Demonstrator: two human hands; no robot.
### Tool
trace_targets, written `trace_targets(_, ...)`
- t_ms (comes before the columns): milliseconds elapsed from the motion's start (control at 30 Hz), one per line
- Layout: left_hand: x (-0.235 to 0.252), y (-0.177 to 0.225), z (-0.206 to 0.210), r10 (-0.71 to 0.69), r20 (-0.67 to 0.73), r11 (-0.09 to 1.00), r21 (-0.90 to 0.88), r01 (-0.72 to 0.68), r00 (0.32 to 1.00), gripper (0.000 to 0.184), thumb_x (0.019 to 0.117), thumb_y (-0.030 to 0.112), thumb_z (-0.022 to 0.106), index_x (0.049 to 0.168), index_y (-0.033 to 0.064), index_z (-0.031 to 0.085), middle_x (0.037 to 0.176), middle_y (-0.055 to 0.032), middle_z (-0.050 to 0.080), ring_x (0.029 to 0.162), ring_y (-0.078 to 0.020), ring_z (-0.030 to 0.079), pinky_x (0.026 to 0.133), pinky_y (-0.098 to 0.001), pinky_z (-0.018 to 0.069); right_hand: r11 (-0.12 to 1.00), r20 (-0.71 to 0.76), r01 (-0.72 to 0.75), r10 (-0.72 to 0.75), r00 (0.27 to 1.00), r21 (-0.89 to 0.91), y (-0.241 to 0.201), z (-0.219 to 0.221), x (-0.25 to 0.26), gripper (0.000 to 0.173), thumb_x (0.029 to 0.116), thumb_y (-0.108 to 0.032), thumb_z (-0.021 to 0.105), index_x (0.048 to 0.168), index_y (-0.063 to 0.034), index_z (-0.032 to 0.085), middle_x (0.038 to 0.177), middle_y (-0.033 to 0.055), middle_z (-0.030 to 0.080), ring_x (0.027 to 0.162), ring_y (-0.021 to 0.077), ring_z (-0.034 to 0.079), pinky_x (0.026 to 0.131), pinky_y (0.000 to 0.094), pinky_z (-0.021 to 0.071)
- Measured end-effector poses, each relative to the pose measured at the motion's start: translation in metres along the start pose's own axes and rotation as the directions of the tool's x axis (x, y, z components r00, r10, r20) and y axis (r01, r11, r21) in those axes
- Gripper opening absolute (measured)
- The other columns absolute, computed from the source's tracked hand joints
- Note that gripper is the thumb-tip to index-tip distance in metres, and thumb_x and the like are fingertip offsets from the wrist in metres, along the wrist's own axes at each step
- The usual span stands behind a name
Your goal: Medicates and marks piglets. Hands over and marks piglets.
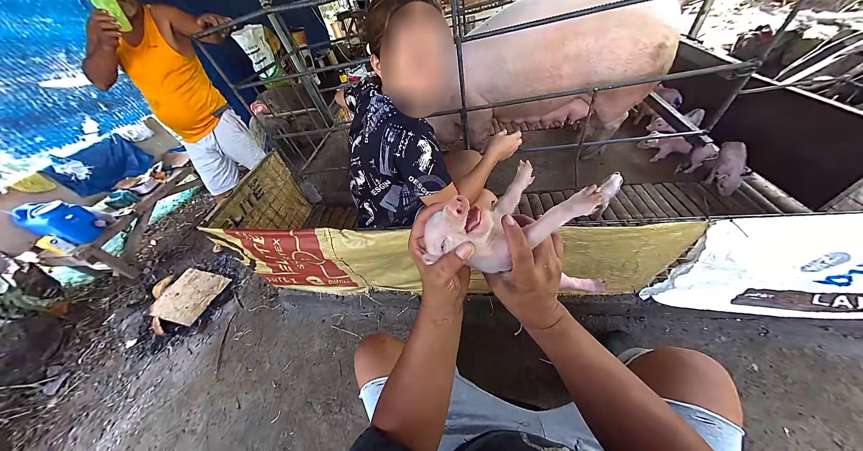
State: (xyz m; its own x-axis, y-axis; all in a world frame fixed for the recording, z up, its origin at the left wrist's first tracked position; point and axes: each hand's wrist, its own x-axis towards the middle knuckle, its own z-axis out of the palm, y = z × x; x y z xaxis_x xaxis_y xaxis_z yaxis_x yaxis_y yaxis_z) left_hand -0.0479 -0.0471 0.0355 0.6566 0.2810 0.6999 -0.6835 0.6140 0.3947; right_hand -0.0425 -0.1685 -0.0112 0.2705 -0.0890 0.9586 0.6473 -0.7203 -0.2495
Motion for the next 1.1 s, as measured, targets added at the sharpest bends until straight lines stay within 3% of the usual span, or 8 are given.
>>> trace_targets(100,0.0007,-0.0007,-0.0009,-0.006,-0.021,1.0,0.012,0.007,1.0,0.057,0.072,0.014,0.089,0.122,0.006,0.064,0.108,-0.0116,0.071,0.098,-0.021,0.07,0.089,-0.0433,0.0596,1.0,0.01,-0.003,0.003,1.0,-0.002,-0.0009,0.0002,0.0004,0.071,0.0814,-0.035,0.082,0.145,-0.0201,0.053,0.121,0.0187,0.069,0.116,0.0327,0.064,0.107,0.0578,0.0428)
trace_targets(633,0.0042,0.0008,-0.0014,-0.004,-0.044,1.0,0.003,0.004,0.999,0.062,0.0708,0.01,0.09,0.125,0.0019,0.061,0.11,-0.0156,0.07,0.099,-0.0224,0.07,0.088,-0.0411,0.0601,1.0,0.019,0.022,-0.022,1.0,0.0,-0.002,0.0024,0.0064,0.067,0.0815,-0.031,0.082,0.142,-0.0158,0.057,0.116,0.0195,0.07,0.113,0.0325,0.066,0.108,0.0592,0.0411)
trace_targets(833,0.0047,0.0033,0.0006,-0.019,-0.041,0.999,0.041,0.02,0.999,0.062,0.0719,0.012,0.09,0.126,0.0046,0.06,0.11,-0.0134,0.07,0.1,-0.0208,0.07,0.088,-0.0409,0.0602,0.999,0.027,0.034,-0.034,0.999,-0.006,-0.0026,0.0021,0.0076,0.067,0.0825,-0.032,0.081,0.143,-0.0168,0.055,0.116,0.0195,0.07,0.11,0.0334,0.067,0.107,0.0624,0.0408)
trace_targets(1100,0.0054,0.0034,0.0012,-0.037,-0.031,0.995,0.088,0.04,0.999,0.073,0.0696,0.013,0.092,0.132,0.0013,0.057,0.116,-0.0166,0.069,0.104,-0.0228,0.069,0.091,-0.0413,0.0593,0.997,0.048,0.054,-0.052,0.998,-0.047,0.0005,0.0037,0.0082,0.062,0.0841,-0.031,0.078,0.141,-0.0193,0.058,0.114,0.0198,0.07,0.108,0.0347,0.068,0.107,0.0634,0.0406)
